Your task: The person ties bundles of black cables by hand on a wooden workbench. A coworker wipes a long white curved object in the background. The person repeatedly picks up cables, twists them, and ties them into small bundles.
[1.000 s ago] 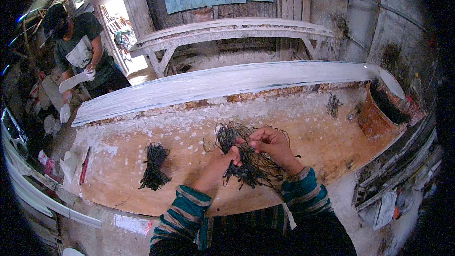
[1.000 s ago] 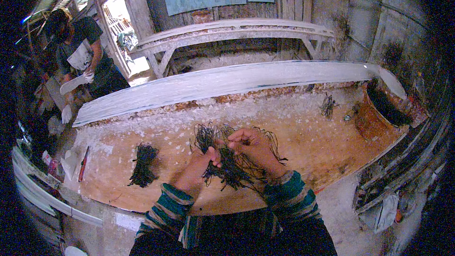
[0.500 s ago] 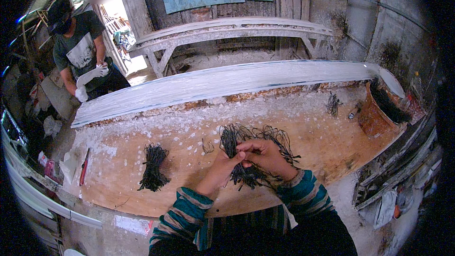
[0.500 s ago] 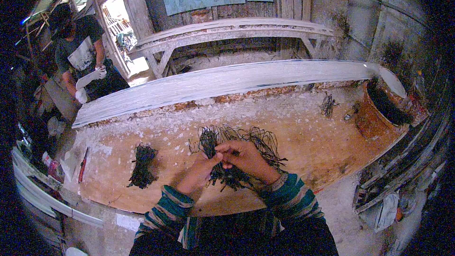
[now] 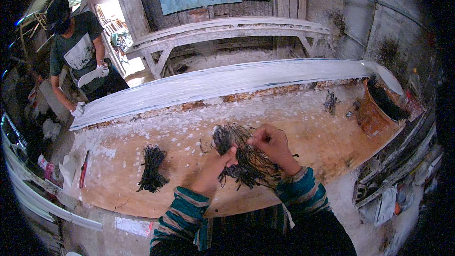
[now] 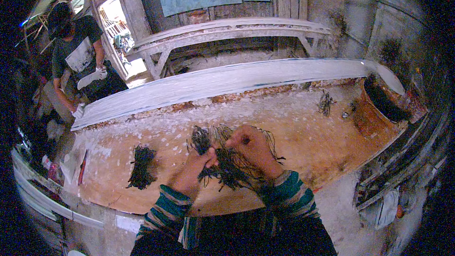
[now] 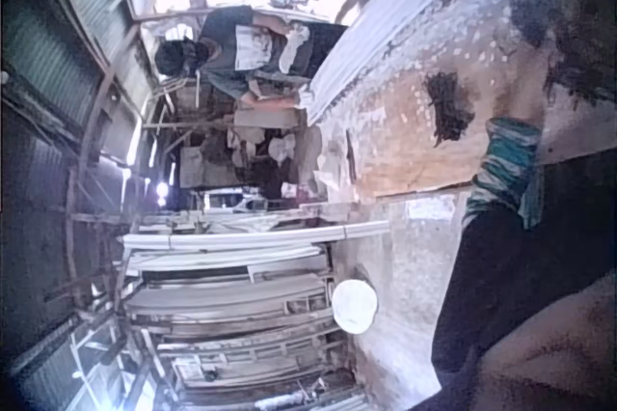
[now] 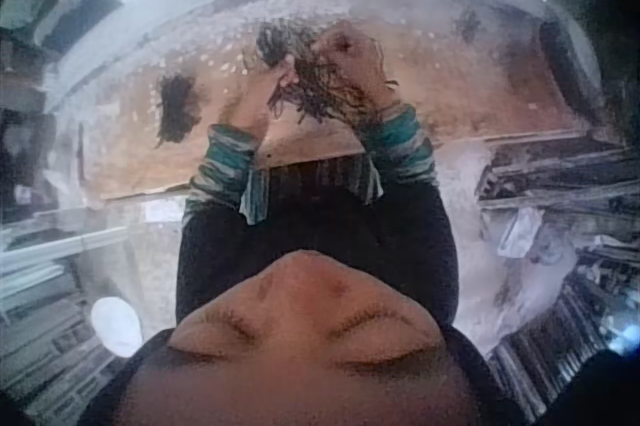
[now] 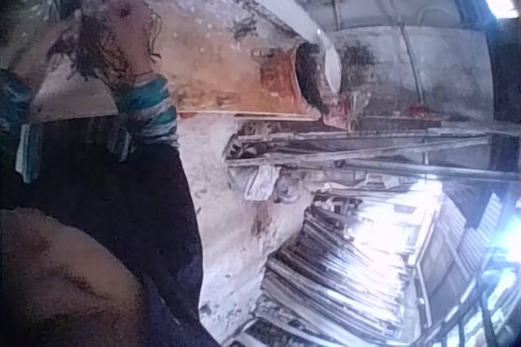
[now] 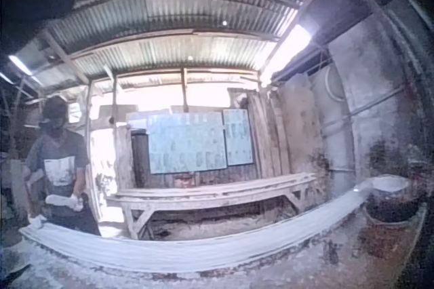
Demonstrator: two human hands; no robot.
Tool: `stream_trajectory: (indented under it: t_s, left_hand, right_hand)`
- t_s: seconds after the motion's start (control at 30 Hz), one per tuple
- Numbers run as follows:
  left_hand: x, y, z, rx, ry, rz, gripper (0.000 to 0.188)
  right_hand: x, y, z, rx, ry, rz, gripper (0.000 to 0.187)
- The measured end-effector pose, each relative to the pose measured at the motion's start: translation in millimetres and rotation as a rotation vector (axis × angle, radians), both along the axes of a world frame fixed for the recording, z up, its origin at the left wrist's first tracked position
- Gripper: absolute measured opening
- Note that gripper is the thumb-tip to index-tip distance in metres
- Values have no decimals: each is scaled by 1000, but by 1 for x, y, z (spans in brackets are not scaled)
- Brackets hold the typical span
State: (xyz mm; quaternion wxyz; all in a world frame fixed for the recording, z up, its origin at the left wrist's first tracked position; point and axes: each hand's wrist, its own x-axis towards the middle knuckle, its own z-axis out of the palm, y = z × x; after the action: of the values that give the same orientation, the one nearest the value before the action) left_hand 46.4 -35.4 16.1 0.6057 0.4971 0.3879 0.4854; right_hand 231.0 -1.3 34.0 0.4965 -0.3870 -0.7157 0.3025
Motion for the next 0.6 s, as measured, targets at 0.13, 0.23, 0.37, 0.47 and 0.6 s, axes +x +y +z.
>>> stream_trajectory:
  t_s: [0.13, 0.23, 0.37, 0.47, 0.6]
  left_hand:
    - [-21, 17, -26, -98, -206, 119, 25]
    - [-17, 15, -6, -33, -284, 170, 36]
    - [-19, 15, -7, -30, -307, 187, 40]
    - [-20, 19, -13, -42, -315, 171, 40]
    - [-19, 19, -14, -44, -342, 186, 38]
  right_hand:
    - [33, 20, 5, -13, -151, -353, 11]
    - [54, 33, -13, 12, -397, -458, 15]
    - [51, 34, -22, -156, -620, -338, 19]
    - [41, 28, -28, -101, -745, -358, 21]
    - [36, 31, -30, -85, -772, -423, 20]
